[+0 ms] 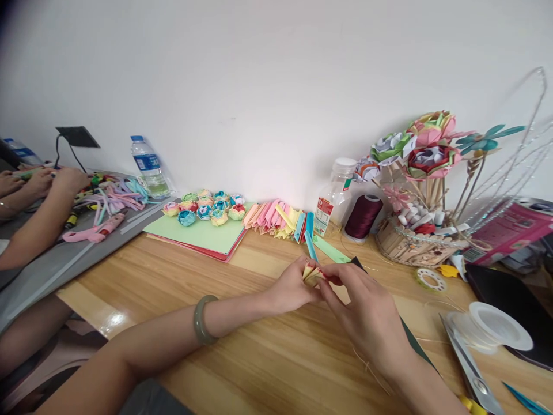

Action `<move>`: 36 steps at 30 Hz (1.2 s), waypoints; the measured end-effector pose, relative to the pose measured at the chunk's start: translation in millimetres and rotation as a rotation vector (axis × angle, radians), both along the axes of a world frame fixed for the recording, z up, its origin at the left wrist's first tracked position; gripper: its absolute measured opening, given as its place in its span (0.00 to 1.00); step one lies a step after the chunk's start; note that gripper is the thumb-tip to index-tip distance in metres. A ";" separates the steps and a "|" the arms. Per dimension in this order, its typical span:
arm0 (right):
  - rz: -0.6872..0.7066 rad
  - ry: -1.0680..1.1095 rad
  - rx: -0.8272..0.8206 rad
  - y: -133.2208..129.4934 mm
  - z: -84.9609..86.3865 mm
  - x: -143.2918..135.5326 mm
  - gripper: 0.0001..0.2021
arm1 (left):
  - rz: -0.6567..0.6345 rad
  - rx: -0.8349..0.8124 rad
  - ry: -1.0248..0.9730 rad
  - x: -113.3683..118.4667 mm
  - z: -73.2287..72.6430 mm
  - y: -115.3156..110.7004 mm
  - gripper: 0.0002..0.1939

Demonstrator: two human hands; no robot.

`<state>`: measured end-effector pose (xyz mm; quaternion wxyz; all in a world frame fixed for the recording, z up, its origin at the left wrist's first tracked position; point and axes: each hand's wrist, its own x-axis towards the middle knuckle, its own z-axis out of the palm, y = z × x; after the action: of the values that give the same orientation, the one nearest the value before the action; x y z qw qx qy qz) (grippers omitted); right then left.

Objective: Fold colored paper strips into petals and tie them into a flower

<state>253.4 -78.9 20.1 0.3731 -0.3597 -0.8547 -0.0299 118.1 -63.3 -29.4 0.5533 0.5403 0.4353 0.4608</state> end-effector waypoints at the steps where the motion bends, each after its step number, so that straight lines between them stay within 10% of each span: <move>1: 0.009 -0.016 0.005 0.6 1.3 1.3 0.05 | 0.002 0.054 0.050 -0.7 1.2 0.0 0.13; 8: 0.038 -0.072 -0.027 6.0 -1.2 4.4 0.05 | -0.307 0.113 -0.085 -3.2 3.3 3.4 0.13; 25: 0.105 -0.095 -0.106 10.5 -13.1 6.7 0.16 | -0.366 0.071 0.039 -8.1 -4.8 10.8 0.02; 31: 0.026 -0.060 -0.074 3.9 -4.0 5.9 0.36 | -0.376 0.038 0.050 -11.5 3.6 6.2 0.05; 36: 0.238 -0.286 -0.107 -1.9 5.0 4.1 0.33 | -0.218 0.056 0.101 -11.2 11.8 -0.4 0.09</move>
<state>257.6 -80.8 25.1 0.2289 -0.2676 -0.9359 0.0090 106.9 -63.7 -17.6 0.5622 0.6221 0.3885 0.3821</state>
